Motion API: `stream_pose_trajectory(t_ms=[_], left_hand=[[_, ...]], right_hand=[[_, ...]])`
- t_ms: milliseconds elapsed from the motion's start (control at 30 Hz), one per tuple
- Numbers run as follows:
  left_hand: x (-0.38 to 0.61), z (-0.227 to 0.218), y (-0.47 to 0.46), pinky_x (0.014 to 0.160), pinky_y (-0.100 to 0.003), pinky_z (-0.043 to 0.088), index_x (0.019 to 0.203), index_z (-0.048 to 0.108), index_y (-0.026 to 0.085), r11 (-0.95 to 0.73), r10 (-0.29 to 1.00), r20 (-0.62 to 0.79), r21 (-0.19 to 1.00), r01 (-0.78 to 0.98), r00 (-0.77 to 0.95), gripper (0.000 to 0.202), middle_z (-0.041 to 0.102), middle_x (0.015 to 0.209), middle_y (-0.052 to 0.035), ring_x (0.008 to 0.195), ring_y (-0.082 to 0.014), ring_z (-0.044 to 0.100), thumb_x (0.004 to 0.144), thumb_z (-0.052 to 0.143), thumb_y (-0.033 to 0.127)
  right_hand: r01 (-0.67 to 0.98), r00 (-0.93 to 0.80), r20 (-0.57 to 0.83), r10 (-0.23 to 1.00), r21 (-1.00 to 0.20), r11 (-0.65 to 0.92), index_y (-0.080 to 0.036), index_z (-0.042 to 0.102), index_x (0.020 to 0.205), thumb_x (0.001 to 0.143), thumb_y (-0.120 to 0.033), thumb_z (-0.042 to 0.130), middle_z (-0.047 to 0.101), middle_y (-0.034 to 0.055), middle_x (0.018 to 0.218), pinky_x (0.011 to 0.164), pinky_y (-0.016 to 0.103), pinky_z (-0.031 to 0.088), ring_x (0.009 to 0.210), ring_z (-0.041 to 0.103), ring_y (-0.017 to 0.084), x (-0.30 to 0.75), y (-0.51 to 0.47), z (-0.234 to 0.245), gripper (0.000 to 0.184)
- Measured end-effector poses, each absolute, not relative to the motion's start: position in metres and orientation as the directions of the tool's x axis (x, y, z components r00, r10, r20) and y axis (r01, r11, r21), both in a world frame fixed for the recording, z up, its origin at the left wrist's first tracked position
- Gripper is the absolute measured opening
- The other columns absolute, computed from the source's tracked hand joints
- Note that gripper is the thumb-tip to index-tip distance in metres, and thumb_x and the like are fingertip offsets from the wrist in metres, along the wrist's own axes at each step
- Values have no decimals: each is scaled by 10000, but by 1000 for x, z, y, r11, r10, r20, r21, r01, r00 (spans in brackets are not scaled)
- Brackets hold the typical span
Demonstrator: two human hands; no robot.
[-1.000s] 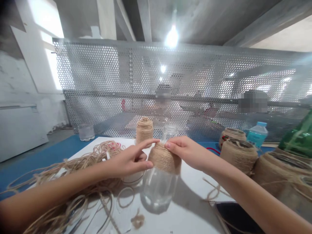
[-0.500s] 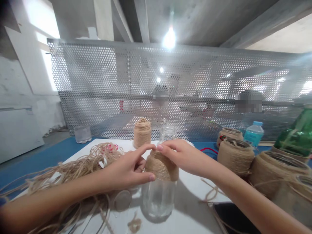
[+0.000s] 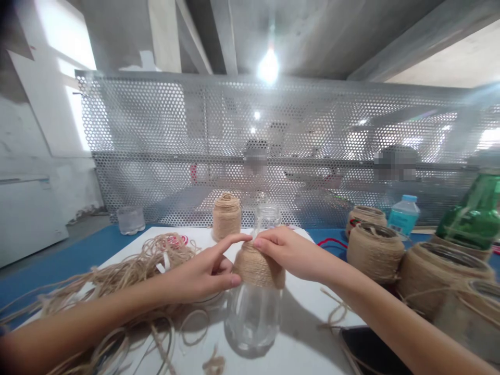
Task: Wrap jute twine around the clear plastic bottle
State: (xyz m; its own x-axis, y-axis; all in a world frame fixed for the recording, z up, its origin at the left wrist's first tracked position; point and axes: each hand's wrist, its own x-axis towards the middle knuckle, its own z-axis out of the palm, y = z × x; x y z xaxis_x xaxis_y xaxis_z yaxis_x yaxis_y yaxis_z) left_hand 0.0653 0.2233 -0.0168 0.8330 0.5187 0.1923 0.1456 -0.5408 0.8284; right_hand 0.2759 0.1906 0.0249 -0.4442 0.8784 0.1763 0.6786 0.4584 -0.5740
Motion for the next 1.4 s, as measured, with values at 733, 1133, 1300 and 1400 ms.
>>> stream_pose_trajectory(t_ms=[733, 1133, 1300, 1400], left_hand=[[63, -9, 219, 435, -171, 259, 1284, 311, 225, -726, 498, 285, 654, 214, 819, 596, 334, 519, 100, 456, -60, 346, 772, 597, 330], [61, -3, 209, 403, -159, 223, 1186, 357, 176, -763, 489, 339, 613, 206, 803, 570, 304, 498, 117, 425, -49, 304, 723, 645, 340], [62, -2, 207, 420, -165, 246, 1198, 345, 182, -796, 496, 400, 564, 219, 771, 575, 311, 498, 117, 423, -49, 313, 735, 637, 357], [61, -4, 212, 429, -176, 246, 1199, 364, 193, -825, 508, 435, 494, 275, 743, 567, 316, 496, 110, 426, -55, 324, 733, 634, 372]], right_hand=[[615, -481, 156, 863, -642, 458, -148, 468, 620, 882, -389, 361, 376, -31, 597, 539, 237, 301, 568, 343, 90, 272, 184, 28, 371], [649, -497, 164, 852, -581, 491, -162, 423, 625, 898, -375, 333, 397, -31, 609, 540, 229, 308, 579, 369, 89, 264, 162, 42, 358], [664, -457, 246, 855, -546, 512, -159, 513, 701, 904, -417, 317, 457, -14, 655, 574, 238, 326, 622, 412, 105, 262, 159, 44, 382], [655, -460, 269, 846, -541, 528, -157, 521, 718, 905, -408, 323, 485, 2, 684, 592, 243, 338, 642, 426, 115, 264, 165, 40, 371]])
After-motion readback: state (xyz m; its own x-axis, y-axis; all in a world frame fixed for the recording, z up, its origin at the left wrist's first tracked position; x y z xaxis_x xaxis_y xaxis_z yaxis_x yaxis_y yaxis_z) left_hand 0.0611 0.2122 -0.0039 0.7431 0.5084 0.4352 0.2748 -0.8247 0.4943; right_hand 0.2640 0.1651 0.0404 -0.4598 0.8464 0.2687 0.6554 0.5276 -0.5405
